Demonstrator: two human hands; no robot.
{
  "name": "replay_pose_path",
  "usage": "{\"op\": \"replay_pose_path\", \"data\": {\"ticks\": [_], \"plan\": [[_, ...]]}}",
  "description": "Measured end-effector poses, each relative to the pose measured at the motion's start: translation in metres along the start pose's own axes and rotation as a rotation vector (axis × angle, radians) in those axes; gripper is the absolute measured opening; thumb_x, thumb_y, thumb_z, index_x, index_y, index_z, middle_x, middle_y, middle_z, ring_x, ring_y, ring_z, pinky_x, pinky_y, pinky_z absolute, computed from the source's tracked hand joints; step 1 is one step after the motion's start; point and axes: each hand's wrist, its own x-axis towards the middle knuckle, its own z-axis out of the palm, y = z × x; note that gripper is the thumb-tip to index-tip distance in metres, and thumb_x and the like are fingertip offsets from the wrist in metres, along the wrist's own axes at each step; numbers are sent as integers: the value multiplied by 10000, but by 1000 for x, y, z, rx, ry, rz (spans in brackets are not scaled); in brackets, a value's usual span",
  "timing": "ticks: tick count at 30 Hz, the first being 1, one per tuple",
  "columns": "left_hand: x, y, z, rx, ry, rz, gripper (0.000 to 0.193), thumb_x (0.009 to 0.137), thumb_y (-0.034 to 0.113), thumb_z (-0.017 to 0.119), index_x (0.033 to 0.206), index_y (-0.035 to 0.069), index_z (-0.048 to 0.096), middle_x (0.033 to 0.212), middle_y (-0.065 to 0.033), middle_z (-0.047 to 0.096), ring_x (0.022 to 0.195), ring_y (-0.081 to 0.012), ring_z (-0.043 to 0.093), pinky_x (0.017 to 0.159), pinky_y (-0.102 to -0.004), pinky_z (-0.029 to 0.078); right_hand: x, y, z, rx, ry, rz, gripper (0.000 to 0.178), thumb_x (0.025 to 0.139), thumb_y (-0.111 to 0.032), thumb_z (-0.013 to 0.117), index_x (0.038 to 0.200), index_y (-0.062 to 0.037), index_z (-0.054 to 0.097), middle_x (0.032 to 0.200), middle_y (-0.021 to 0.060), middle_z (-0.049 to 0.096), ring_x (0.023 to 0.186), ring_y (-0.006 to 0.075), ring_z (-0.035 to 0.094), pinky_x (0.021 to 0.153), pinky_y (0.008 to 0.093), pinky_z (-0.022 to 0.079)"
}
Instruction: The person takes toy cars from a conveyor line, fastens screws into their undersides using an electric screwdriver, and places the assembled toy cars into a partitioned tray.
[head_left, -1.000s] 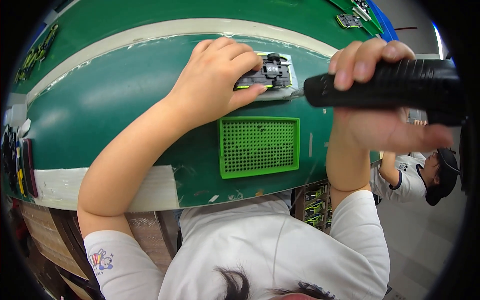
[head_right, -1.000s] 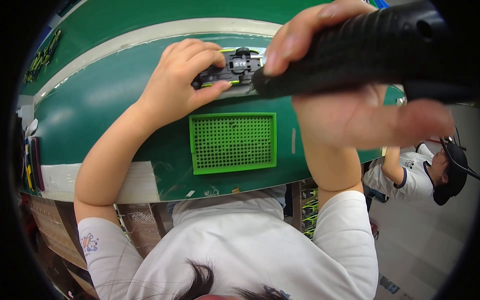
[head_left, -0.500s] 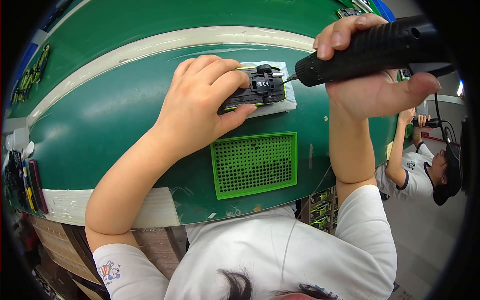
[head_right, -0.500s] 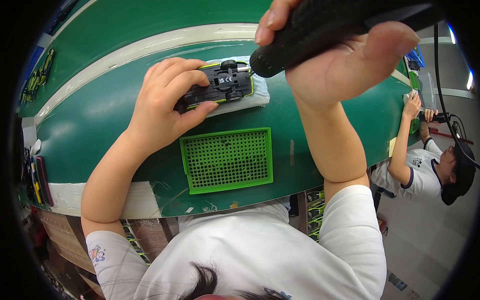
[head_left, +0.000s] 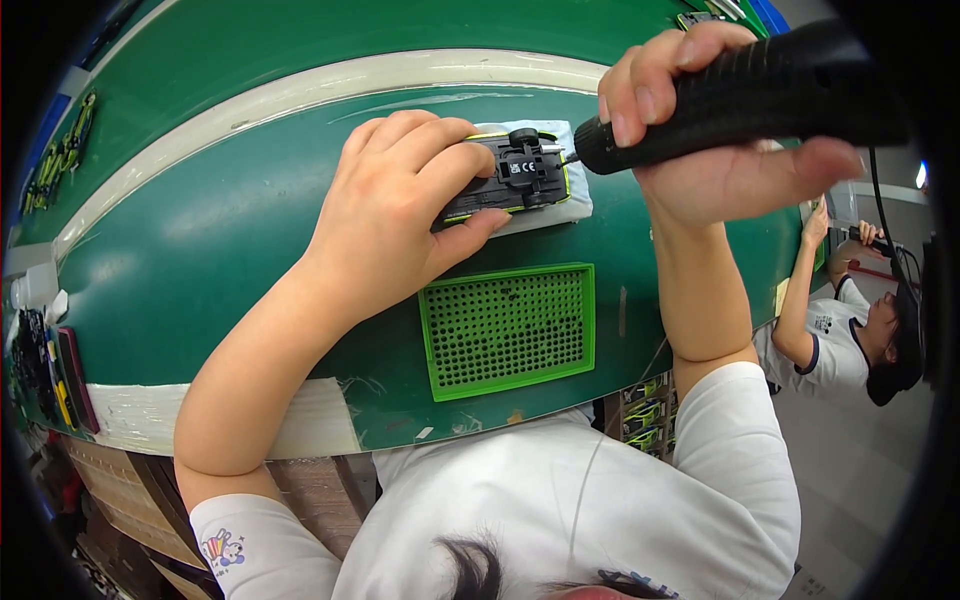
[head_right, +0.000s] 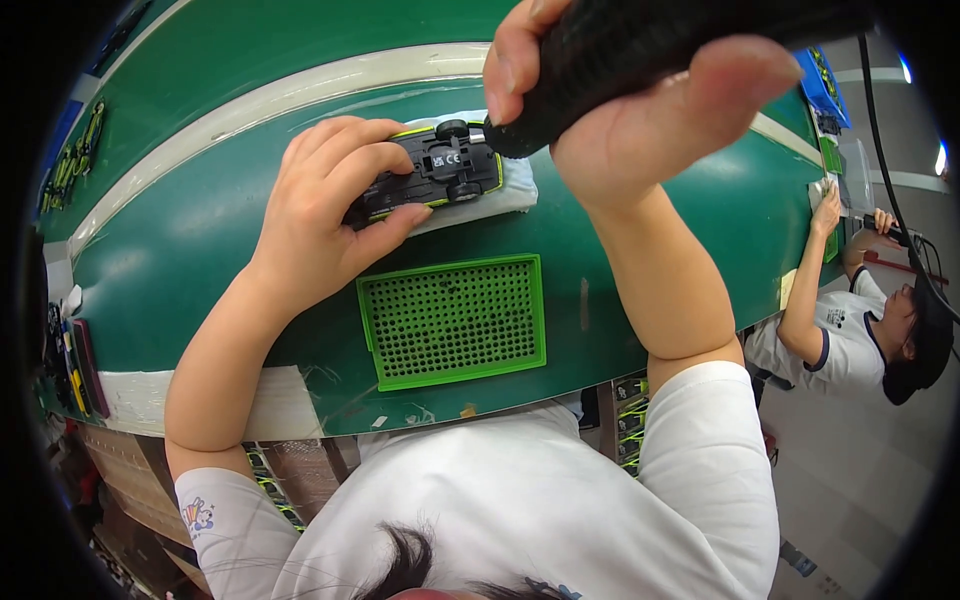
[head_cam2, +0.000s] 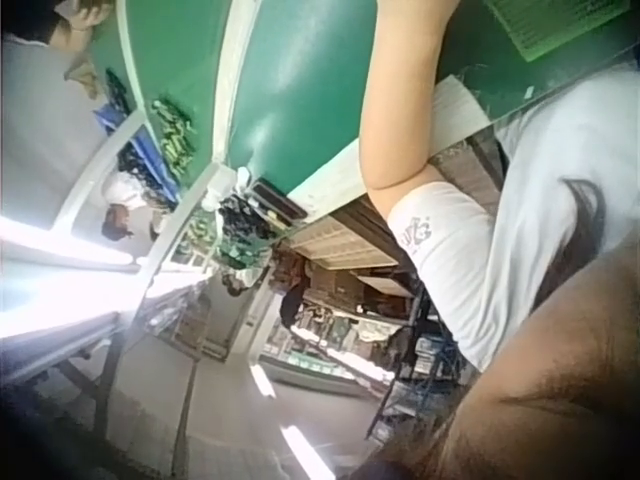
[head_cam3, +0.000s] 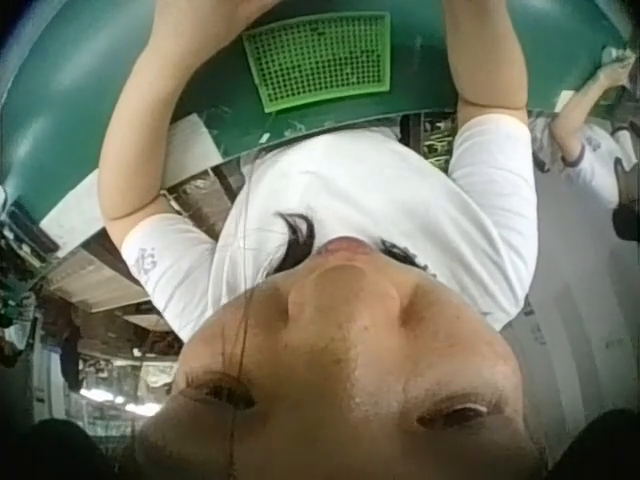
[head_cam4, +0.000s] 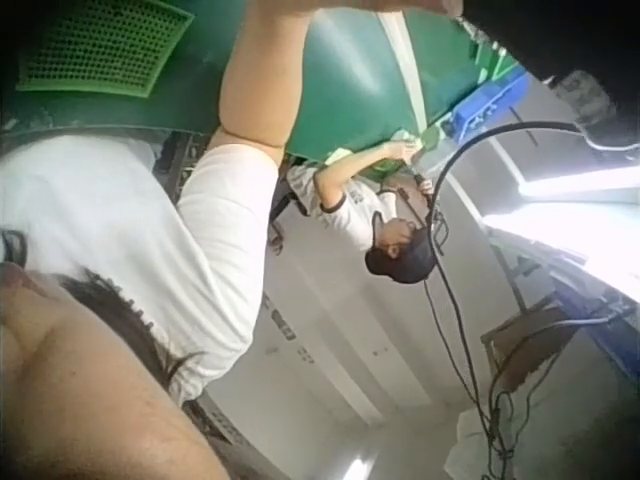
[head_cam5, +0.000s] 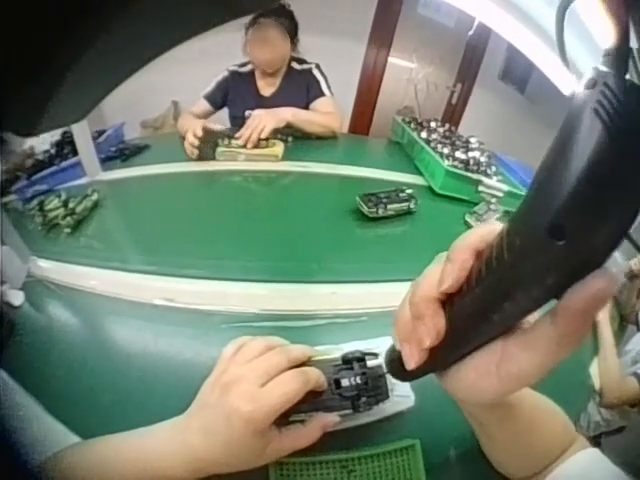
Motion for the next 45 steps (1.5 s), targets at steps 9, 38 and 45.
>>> {"op": "replay_pose_path", "data": {"ticks": [9, 38, 45], "plan": [[2, 1, 0, -13, -9, 20, 326, 707, 161, 793, 956, 63, 605, 1082, -108, 633, 1027, -303, 576, 914, -412, 419, -13, -2, 10, -80, 58, -74, 1077, 612, -988, 311, 1030, -20, 529, 760, 119, 576, 594, 209, 571, 547, 325, 473], [-11, -13, 8, -1, 44, 25, 275, 810, 274, 709, 996, 86, 636, 1002, -63, 644, 1014, -265, 572, 900, -388, 425, -19, -27, 122, -48, -101, 301, 978, 593, -891, 569, 1114, -67, 488, 845, 83, 579, 669, 190, 586, 645, 339, 477], [-8, -12, 16, 14, 59, 33, 295, 792, 339, 725, 968, 111, 663, 968, -65, 657, 1019, -272, 576, 886, -426, 420, -35, -7, 124, 63, -31, 193, 990, 595, -899, 538, 1116, -61, 460, 847, 86, 581, 642, 180, 581, 616, 322, 482]]}}
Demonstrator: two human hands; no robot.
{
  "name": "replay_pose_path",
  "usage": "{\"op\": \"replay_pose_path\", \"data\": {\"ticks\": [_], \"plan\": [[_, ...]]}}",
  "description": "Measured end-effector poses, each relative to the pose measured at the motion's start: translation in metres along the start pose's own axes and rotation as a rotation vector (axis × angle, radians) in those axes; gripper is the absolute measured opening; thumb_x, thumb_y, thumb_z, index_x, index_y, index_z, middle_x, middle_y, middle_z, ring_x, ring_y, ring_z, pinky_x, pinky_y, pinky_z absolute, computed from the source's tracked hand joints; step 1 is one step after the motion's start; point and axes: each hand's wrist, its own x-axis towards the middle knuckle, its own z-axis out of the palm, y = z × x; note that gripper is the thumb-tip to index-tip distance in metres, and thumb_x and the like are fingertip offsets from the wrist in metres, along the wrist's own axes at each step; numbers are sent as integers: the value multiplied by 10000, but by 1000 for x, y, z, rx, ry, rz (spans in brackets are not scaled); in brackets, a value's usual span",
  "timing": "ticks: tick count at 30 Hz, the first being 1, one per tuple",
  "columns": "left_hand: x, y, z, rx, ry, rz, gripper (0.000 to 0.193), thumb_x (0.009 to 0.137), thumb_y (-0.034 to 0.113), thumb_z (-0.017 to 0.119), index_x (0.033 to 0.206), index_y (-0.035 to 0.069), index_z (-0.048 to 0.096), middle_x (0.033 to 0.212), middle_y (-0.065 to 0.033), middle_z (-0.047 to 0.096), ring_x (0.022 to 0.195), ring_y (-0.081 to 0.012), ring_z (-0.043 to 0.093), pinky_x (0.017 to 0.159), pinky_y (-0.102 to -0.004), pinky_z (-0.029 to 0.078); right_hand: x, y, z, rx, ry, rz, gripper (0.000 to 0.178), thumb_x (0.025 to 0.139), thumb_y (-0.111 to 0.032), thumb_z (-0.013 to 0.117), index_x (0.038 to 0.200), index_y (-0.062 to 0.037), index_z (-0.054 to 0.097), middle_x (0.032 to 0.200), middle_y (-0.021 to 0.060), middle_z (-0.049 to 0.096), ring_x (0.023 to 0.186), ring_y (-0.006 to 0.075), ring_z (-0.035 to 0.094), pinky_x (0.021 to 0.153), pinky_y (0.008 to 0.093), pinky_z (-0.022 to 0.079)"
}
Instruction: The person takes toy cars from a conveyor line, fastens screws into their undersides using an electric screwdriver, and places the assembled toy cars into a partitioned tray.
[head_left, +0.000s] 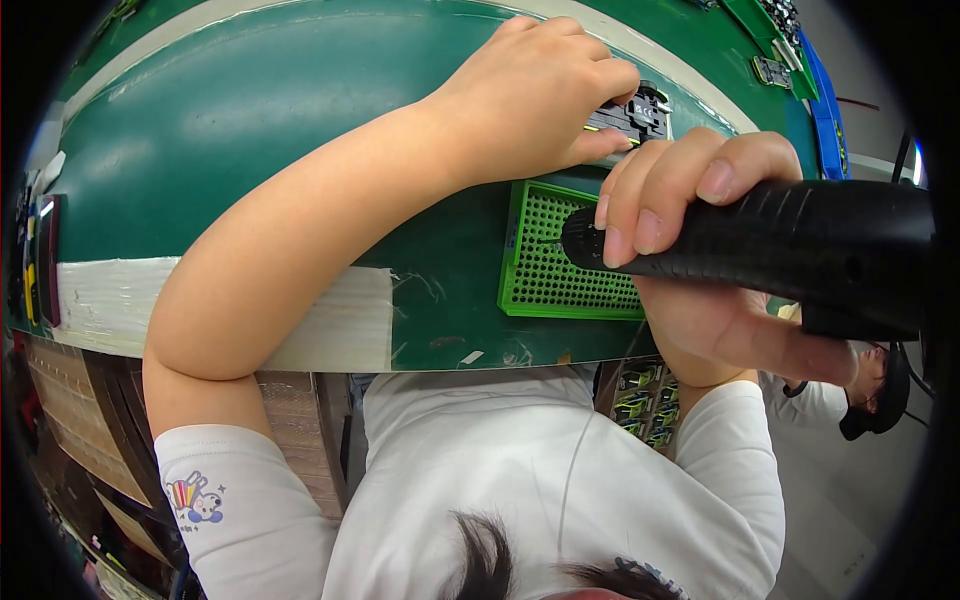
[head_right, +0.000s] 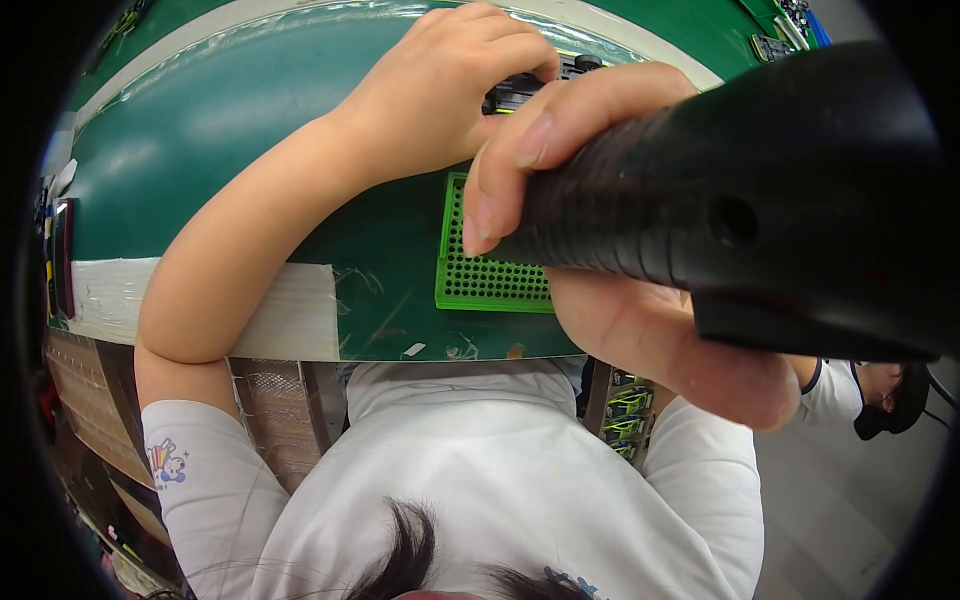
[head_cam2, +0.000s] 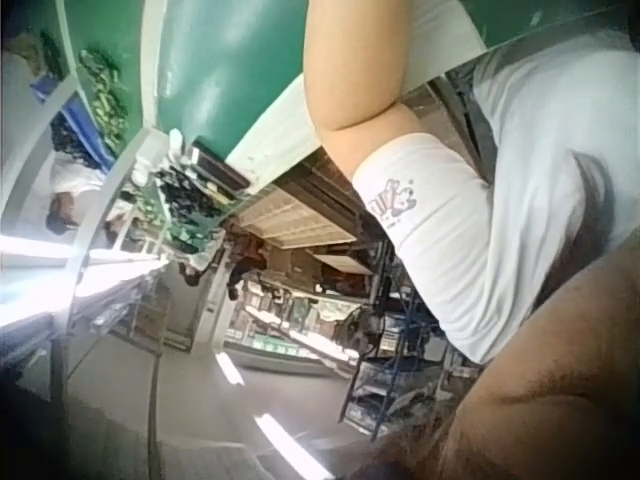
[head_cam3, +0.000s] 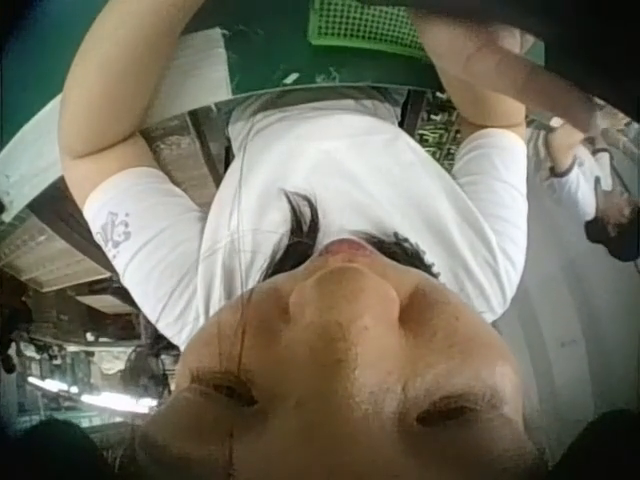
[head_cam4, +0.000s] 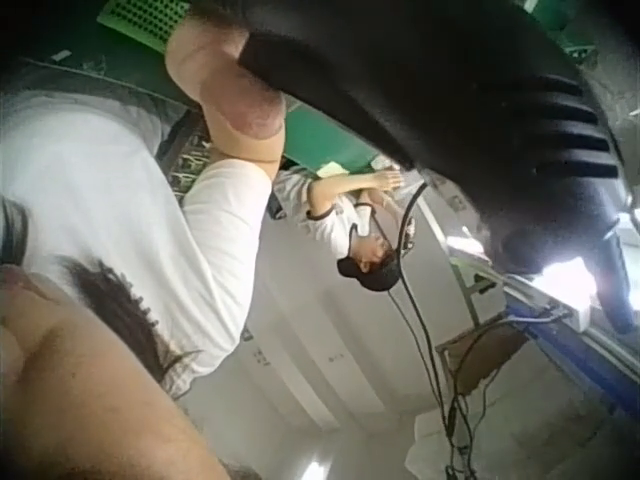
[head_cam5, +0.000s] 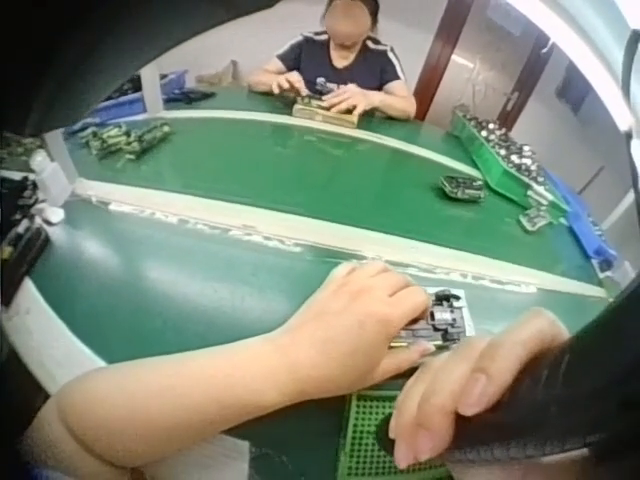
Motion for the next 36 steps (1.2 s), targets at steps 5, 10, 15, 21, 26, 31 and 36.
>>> {"op": "replay_pose_path", "data": {"ticks": [5, 10, 15, 21, 26, 31, 36], "plan": [[0, -1, -1, 26, -29, -5, 292, 789, 349, 727, 949, 115, 659, 950, -64, 655, 1019, -271, 577, 878, -425, 421, -1, 12, -3, 16, -43, -59, 1000, 602, -903, 523, 1121, -51, 451, 844, 95, 581, 631, 182, 580, 613, 324, 484], [-2, -2, -2, 26, -24, -4, 292, 790, 349, 725, 954, 117, 659, 945, -62, 654, 1021, -271, 577, 882, -424, 421, 1, 10, -7, -46, -111, -46, 986, 624, -892, 519, 1122, -44, 448, 839, 108, 578, 632, 197, 581, 616, 335, 485], [-1, -1, 0, 3, 2, -4, 298, 793, 347, 723, 970, 115, 664, 974, -67, 654, 1033, -273, 578, 904, -421, 421, -2, 9, 4, -17, -8, -37, 985, 607, -887, 539, 1080, -25, 471, 829, 131, 592, 637, 224, 583, 619, 338, 487], [-5, -2, -2, -13, 110, 56, 341, 805, 357, 712, 1009, 93, 642, 1022, -100, 644, 1039, -297, 578, 918, -443, 418, -2, 7, 8, -15, 21, -31, 1012, 574, -914, 522, 1061, -29, 465, 822, 125, 587, 645, 215, 580, 618, 324, 492], [8, 7, -27, -208, 296, -118, 335, 860, 312, 654, 1060, 46, 612, 1061, -163, 620, 1060, -319, 559, 935, -434, 405, -5, 9, 3, -79, -6, -29, 1033, 557, -944, 485, 1064, -45, 442, 815, 110, 575, 641, 207, 573, 604, 317, 490], [-4, 0, -34, -332, 224, -325, 326, 907, 267, 553, 1119, 25, 603, 1152, -179, 605, 1083, -351, 562, 931, -407, 436, -6, 5, 5, -33, 42, -34, 1032, 557, -954, 467, 1056, -52, 445, 815, 109, 574, 638, 198, 574, 599, 312, 491], [-36, -11, -39, -386, 120, -483, 402, 889, 123, 435, 1253, -13, 534, 1208, -136, 593, 1154, -225, 539, 988, -321, 399, 1, 1, 0, -38, 20, -76, 1041, 572, -963, 441, 1069, -49, 472, 807, 95, 575, 629, 190, 582, 587, 312, 491]]}}
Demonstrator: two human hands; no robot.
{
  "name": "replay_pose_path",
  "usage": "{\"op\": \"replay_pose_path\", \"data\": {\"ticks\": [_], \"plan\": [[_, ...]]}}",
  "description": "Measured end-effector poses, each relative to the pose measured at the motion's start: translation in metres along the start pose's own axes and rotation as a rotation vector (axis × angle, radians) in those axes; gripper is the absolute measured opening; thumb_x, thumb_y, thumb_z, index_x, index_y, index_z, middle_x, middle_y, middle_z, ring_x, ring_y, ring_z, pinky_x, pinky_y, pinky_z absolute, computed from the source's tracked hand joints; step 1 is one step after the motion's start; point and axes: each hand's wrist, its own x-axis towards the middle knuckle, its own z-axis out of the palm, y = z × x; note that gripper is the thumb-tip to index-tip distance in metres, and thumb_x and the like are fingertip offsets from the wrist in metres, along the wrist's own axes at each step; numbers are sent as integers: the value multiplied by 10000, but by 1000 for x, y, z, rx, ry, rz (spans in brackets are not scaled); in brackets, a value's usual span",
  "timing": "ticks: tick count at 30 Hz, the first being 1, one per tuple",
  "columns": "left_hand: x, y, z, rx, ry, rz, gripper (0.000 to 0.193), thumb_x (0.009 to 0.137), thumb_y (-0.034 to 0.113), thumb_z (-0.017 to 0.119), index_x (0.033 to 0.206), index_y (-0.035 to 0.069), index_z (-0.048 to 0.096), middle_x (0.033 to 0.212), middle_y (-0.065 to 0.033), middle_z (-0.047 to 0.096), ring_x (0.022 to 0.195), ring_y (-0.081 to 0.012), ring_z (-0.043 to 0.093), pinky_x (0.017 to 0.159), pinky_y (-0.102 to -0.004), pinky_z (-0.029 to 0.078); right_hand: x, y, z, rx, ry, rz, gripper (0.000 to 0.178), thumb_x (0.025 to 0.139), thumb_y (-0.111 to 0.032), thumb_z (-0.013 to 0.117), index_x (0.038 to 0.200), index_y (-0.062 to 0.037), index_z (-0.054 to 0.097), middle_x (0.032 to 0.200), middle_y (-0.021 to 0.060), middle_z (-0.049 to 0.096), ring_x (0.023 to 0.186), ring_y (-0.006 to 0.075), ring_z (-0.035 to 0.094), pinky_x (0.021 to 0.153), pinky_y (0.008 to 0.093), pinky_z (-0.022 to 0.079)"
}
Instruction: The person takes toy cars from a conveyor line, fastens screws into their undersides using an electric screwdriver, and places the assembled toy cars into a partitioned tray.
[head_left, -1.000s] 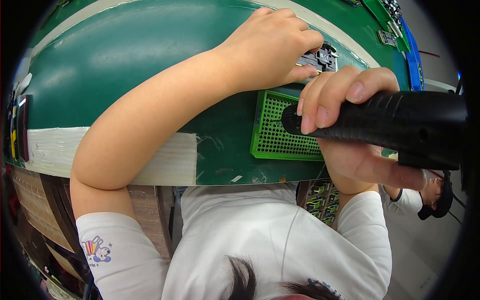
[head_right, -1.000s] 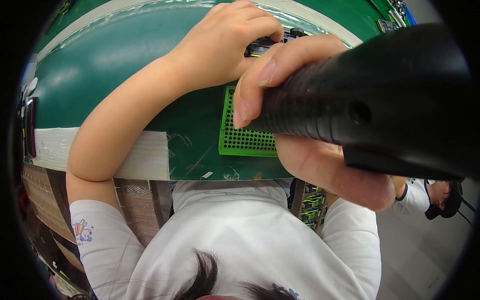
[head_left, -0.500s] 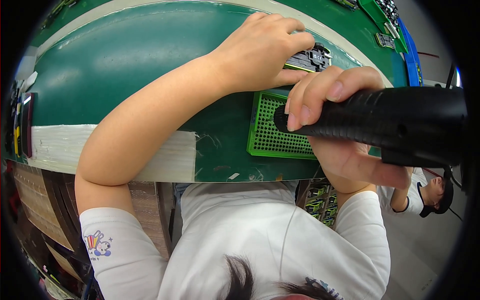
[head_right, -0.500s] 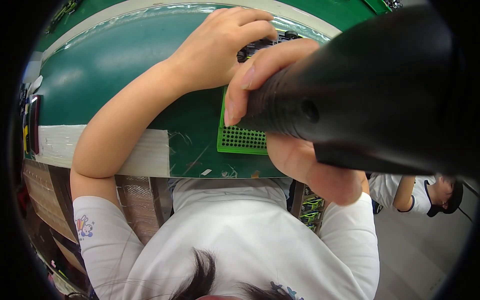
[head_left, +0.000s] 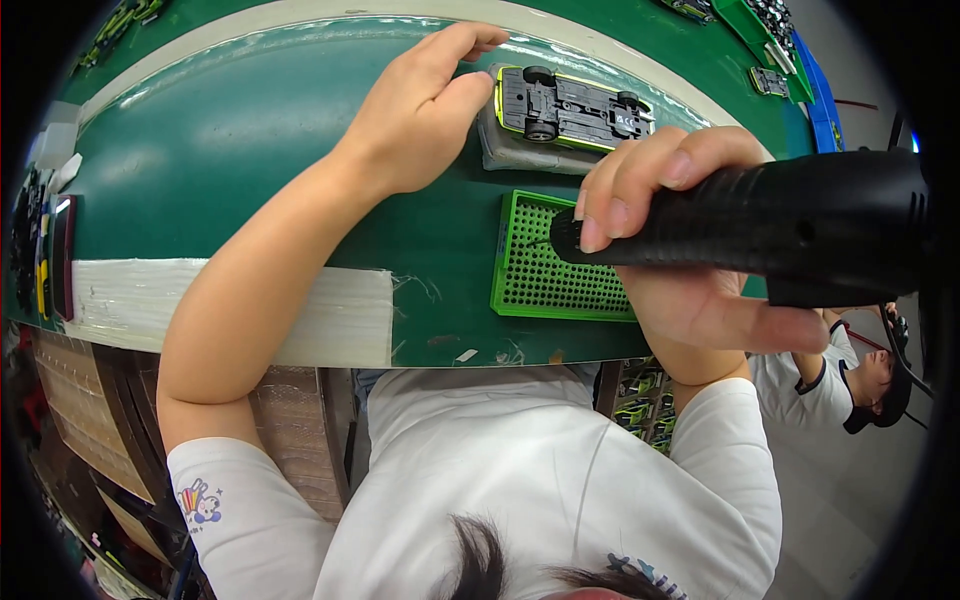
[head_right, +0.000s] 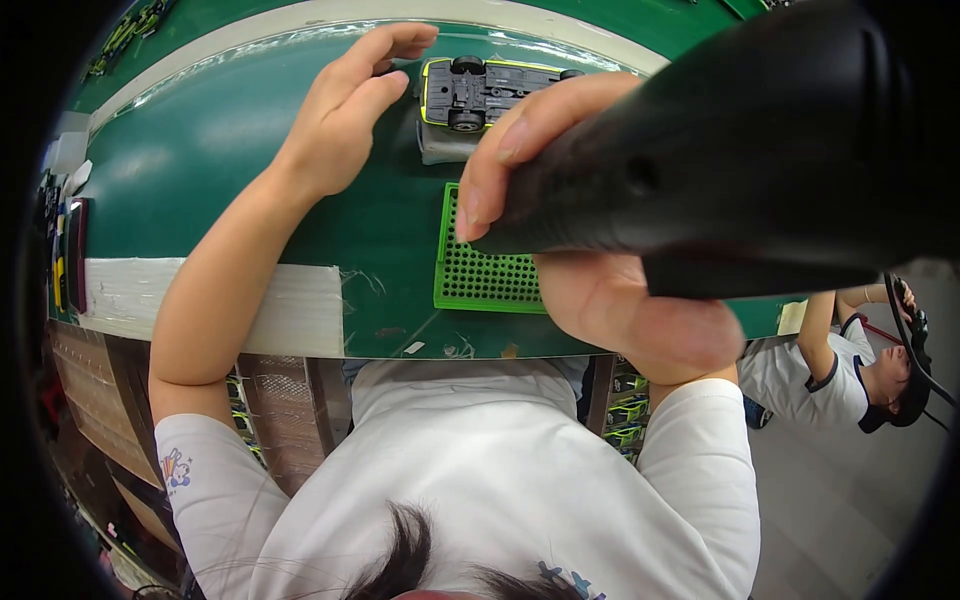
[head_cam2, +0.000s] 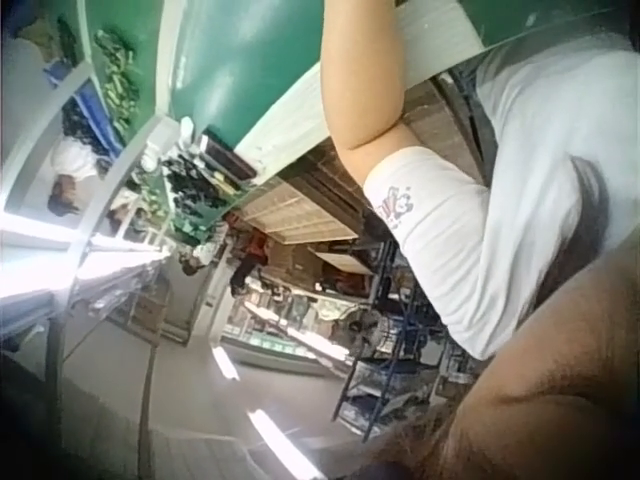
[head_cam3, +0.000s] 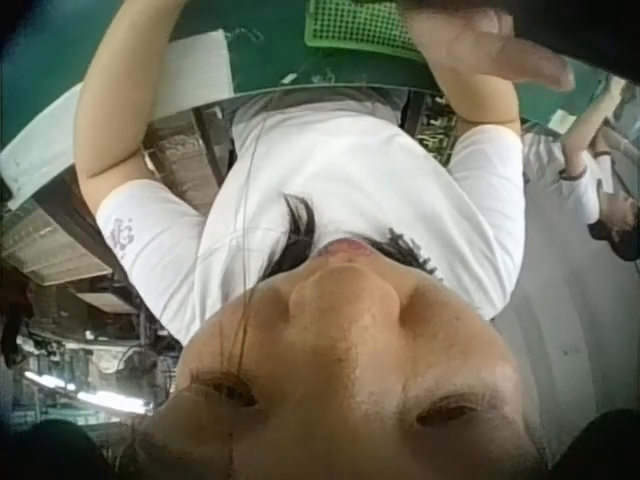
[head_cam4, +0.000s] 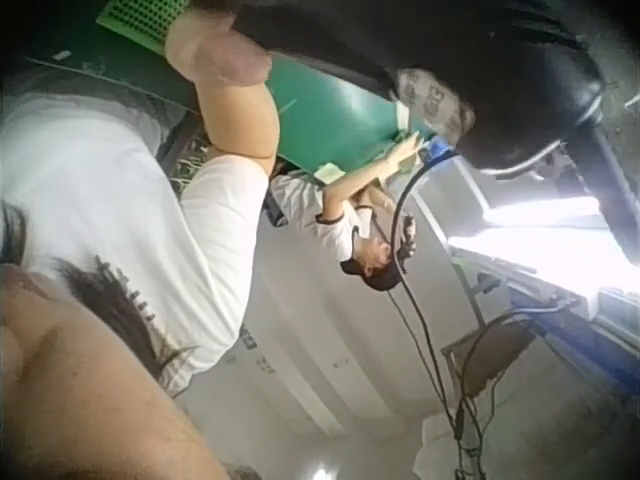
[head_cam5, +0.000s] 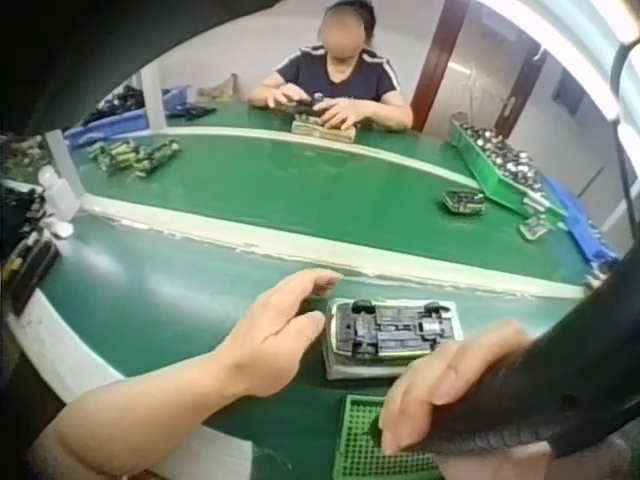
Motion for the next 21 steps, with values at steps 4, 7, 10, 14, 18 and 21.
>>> {"op": "replay_pose_path", "data": {"ticks": [4, 7, 10, 14, 18, 21], "plan": [[5, 1, -10, -6, -159, -5, 552, 750, 118, 538, 1284, -15, 494, 1207, -154, 590, 1187, -247, 528, 1021, -337, 394, 10, -7, -8, -31, -9, 8, 1040, 593, -963, 432, 1090, -50, 479, 809, 82, 576, 629, 187, 582, 601, 315, 487], [4, 6, -8, 84, -262, 36, 654, 677, 131, 656, 1290, -5, 474, 1195, -181, 586, 1165, -306, 546, 1021, -376, 409, 27, -17, -13, 10, 35, -24, 1034, 621, -950, 448, 1122, -46, 490, 828, 71, 570, 648, 187, 574, 662, 338, 473], [3, 3, 1, 139, -220, 119, 656, 690, 210, 750, 1259, 6, 495, 1151, -180, 593, 1105, -331, 569, 983, -382, 433, 51, -24, -17, 10, 47, -54, 1061, 631, -943, 454, 1182, -37, 489, 837, 83, 561, 684, 185, 565, 682, 341, 459], [4, -1, -1, 141, -212, 52, 631, 691, 266, 820, 1198, 26, 531, 1133, -148, 603, 1060, -320, 576, 938, -388, 451, 77, -8, -26, -215, -80, -183, 1134, 622, -987, 329, 1171, -20, 551, 885, 116, 583, 717, 209, 571, 683, 348, 449], [5, 1, -1, 134, -228, 49, 601, 692, 241, 825, 1184, 43, 542, 1117, -131, 611, 1063, -315, 568, 935, -389, 447, 84, 8, -54, -158, -191, -208, 1164, 613, -996, 302, 1160, -2, 560, 886, 126, 590, 718, 216, 576, 661, 343, 455], [5, 0, -2, 135, -213, 48, 598, 687, 236, 830, 1177, 48, 544, 1115, -128, 611, 1071, -316, 561, 939, -390, 443, 89, 20, -60, -114, -244, -207, 1167, 613, -997, 294, 1148, 4, 562, 881, 131, 592, 715, 218, 578, 650, 340, 458]]}}
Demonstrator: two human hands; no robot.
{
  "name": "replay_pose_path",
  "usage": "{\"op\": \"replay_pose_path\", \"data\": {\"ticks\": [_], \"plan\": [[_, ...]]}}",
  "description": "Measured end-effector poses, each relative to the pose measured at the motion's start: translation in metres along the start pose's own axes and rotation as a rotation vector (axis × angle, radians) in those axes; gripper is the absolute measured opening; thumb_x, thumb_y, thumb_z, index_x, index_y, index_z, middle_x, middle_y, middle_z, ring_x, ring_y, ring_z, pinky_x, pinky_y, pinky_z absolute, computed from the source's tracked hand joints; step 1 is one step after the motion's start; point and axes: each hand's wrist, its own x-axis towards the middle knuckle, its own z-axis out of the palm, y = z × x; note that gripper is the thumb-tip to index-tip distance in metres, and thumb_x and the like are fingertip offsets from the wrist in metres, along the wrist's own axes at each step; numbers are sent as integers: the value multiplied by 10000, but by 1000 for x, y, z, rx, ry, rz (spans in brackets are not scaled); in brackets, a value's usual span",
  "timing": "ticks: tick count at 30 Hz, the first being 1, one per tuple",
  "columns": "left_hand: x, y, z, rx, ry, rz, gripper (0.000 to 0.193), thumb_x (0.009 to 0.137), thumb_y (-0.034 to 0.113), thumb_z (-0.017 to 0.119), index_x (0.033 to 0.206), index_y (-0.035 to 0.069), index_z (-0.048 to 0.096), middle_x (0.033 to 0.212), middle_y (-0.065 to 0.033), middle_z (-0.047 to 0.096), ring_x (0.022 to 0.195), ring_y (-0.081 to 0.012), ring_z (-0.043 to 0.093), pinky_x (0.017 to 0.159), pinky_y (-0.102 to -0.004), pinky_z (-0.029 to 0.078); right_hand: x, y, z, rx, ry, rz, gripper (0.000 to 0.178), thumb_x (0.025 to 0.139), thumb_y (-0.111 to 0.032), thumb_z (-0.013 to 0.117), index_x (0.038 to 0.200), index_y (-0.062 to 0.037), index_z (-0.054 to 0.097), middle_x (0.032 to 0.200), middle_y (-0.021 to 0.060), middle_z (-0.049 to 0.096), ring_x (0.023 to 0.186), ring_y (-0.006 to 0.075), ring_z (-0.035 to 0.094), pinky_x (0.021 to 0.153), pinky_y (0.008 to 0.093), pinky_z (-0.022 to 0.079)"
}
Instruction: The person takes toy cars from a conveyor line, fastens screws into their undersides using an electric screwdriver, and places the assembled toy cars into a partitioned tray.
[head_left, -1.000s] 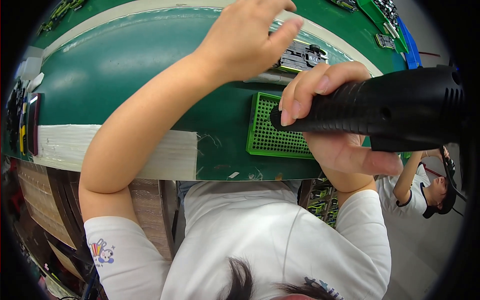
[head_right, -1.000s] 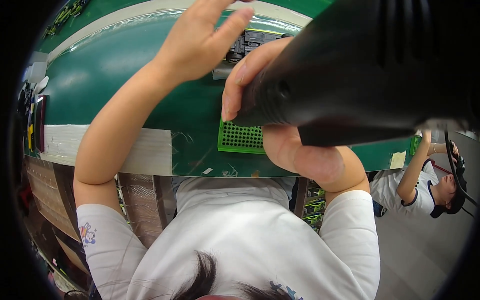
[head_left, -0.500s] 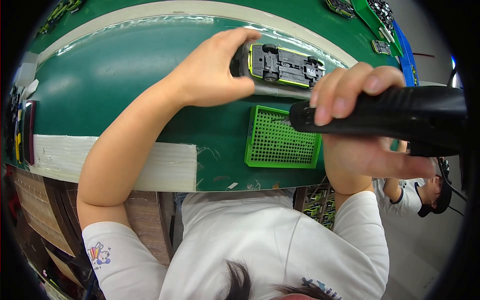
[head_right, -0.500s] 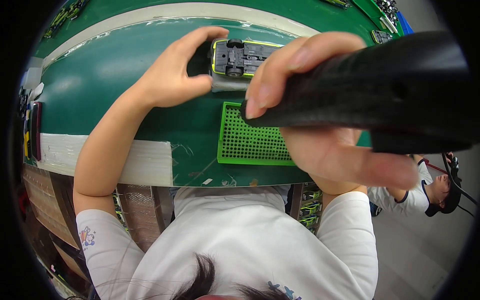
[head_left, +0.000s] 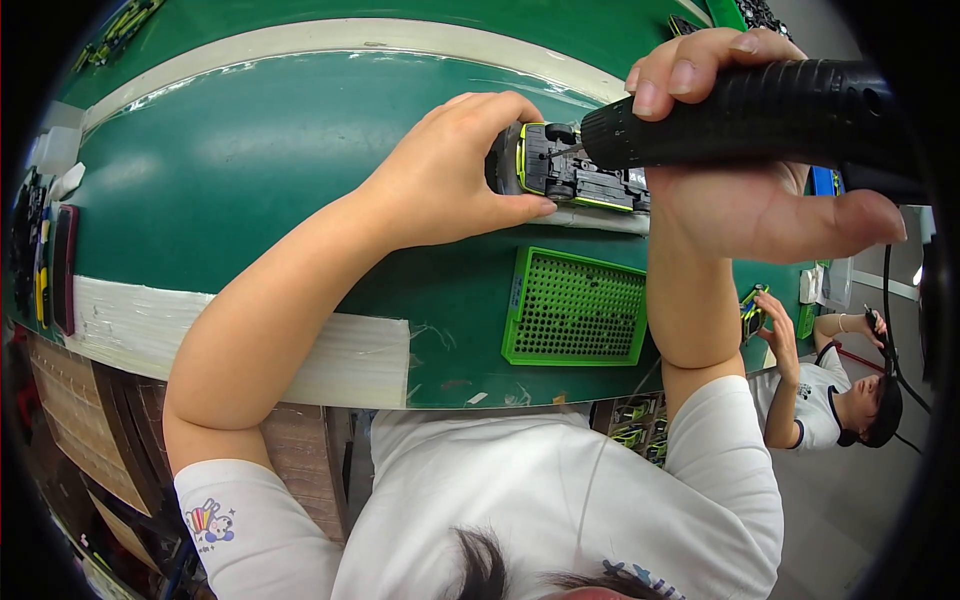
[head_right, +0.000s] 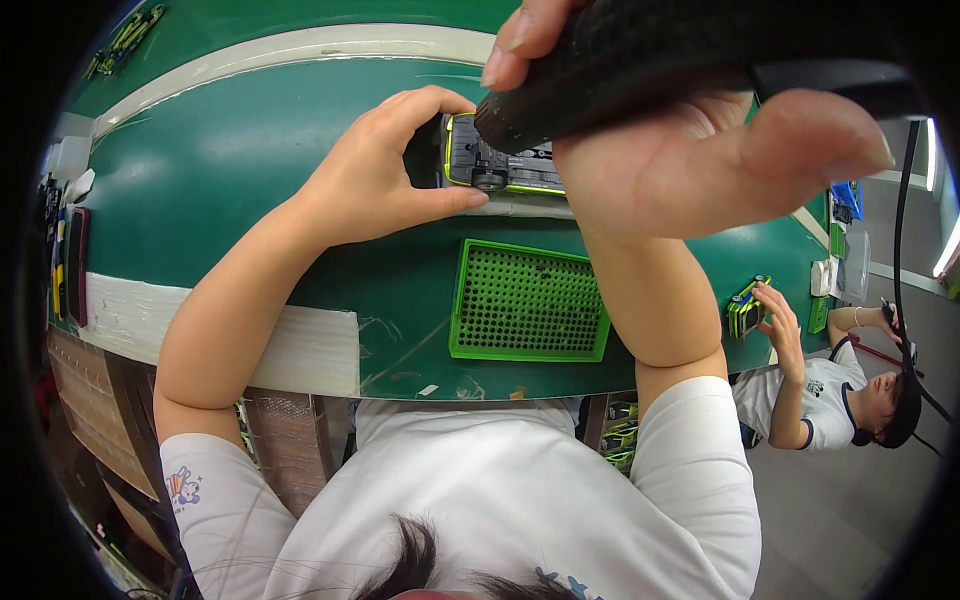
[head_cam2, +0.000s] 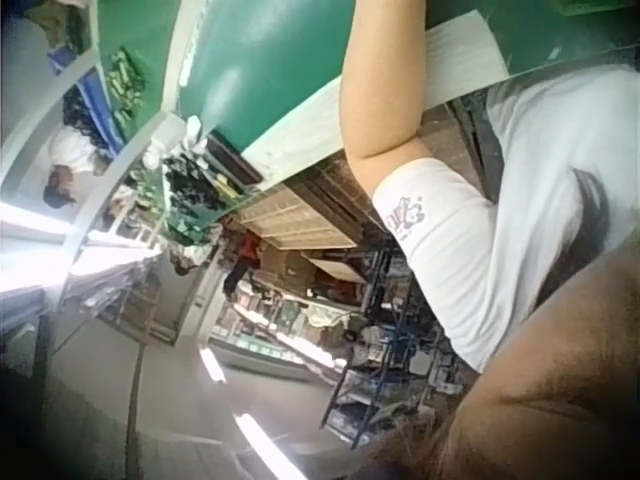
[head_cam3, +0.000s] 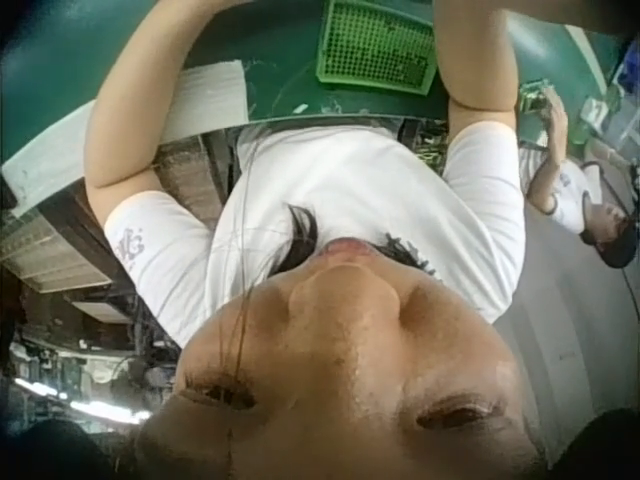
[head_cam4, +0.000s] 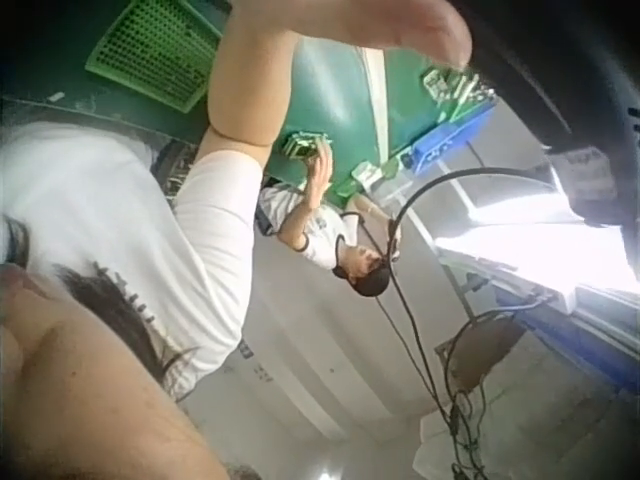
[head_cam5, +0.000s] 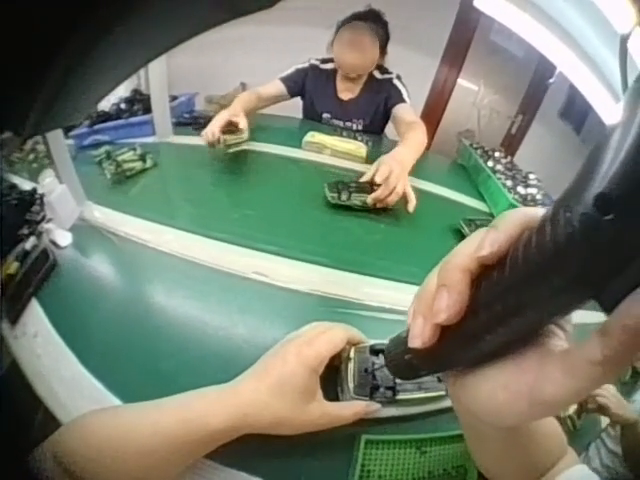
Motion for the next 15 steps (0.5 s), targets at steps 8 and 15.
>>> {"op": "replay_pose_path", "data": {"ticks": [8, 15], "plan": [[1, -1, 0, -6, 4, 13, 593, 678, 233, 836, 1160, 48, 545, 1123, -132, 608, 1078, -324, 557, 945, -392, 438, -1, 11, 16, 131, 69, 57, 1135, 631, -988, 293, 1104, 8, 561, 847, 139, 592, 690, 223, 581, 619, 332, 467], [3, 1, 2, -63, 8, 4, 534, 664, 214, 840, 1085, 28, 569, 1022, -144, 621, 977, -321, 587, 874, -380, 474, 2, 5, 30, 95, 193, 143, 1087, 627, -977, 348, 1056, 4, 537, 782, 136, 572, 630, 219, 567, 581, 317, 465]]}}
